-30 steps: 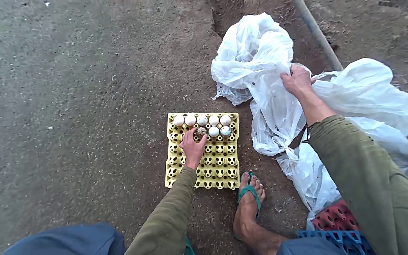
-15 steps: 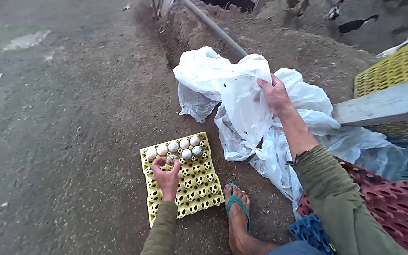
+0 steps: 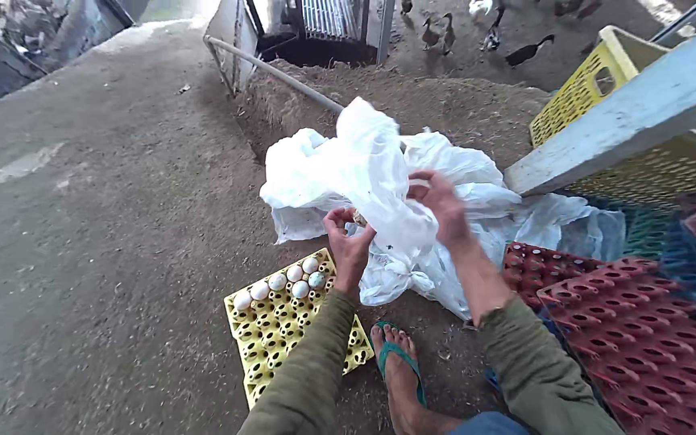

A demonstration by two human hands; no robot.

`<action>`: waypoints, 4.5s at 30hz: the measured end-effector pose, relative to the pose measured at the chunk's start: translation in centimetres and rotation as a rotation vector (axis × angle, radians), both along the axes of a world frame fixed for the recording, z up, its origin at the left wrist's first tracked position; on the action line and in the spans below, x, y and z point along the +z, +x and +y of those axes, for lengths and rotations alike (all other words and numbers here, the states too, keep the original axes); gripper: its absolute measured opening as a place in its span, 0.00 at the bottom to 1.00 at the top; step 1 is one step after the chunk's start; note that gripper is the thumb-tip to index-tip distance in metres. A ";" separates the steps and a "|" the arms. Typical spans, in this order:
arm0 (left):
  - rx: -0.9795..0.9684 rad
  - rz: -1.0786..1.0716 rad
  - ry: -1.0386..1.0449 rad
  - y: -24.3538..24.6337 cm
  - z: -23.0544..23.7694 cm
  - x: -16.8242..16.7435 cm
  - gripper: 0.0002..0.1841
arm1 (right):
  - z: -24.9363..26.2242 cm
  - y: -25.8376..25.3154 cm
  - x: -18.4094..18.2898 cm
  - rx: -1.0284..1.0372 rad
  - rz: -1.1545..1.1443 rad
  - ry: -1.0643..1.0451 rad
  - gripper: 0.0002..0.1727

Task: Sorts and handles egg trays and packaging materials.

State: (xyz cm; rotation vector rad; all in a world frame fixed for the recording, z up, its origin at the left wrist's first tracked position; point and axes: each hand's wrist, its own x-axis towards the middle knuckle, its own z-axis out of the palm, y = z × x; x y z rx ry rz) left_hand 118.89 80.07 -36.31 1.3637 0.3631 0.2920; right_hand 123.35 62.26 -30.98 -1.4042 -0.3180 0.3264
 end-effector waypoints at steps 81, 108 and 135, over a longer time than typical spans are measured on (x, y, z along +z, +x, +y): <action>-0.858 0.223 0.105 -2.0 0.3 0.2 0.32 | 0.8 -7.9 -7.4 -0.218 -0.283 -0.281 0.23; -0.320 0.271 -0.554 -2.8 -1.4 0.4 0.14 | -1.8 -6.4 -5.0 0.023 0.270 -0.244 0.39; -0.365 -0.013 0.417 -3.7 -1.8 0.2 0.12 | 4.6 -8.2 -4.7 -0.460 0.279 0.013 0.19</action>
